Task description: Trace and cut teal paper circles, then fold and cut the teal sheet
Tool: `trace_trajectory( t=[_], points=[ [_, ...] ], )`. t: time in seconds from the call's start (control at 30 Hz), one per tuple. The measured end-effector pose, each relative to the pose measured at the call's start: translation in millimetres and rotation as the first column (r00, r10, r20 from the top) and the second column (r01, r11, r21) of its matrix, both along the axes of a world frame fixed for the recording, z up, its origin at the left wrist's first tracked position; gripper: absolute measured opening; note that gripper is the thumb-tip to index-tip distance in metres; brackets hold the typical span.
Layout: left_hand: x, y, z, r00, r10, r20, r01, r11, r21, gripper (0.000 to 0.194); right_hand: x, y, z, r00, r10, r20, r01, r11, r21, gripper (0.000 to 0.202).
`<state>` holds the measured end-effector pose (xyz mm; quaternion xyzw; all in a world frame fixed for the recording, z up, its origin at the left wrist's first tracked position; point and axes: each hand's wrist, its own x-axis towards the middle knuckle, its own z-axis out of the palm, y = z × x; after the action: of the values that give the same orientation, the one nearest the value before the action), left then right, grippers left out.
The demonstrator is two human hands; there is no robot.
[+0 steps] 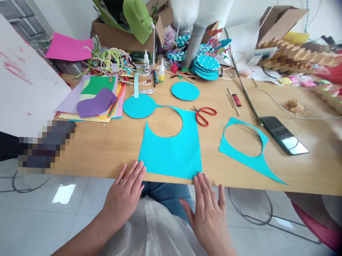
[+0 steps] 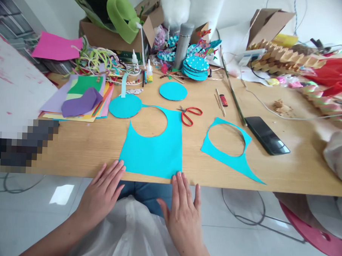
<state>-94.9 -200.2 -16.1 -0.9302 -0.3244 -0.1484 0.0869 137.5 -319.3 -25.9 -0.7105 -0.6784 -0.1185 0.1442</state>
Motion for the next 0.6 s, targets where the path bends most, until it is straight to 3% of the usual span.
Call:
trace_trajectory(
  t=[0.3, 0.53, 0.6],
  points=[
    [-8.9, 3.2, -11.7, 0.992, -0.021, 0.123, 0.025, 0.999, -0.024, 0.046, 10.2, 9.2, -8.7, 0.994, 0.005, -0.112, 0.024, 0.965, 0.262, 0.023],
    [-7.2, 0.2, -6.4, 0.985, 0.022, 0.169, 0.001, 0.990, -0.138, 0.047, 21.7, 6.6, 1.6, 0.982, 0.181, -0.055, -0.158, 0.947, 0.279, 0.026],
    [-8.4, -4.5, -1.7, 0.965, 0.046, 0.257, -0.008, 0.989, -0.148, 0.049, 21.7, 7.4, 9.4, 0.979, 0.194, -0.068, -0.168, 0.945, 0.280, 0.024]
  ],
)
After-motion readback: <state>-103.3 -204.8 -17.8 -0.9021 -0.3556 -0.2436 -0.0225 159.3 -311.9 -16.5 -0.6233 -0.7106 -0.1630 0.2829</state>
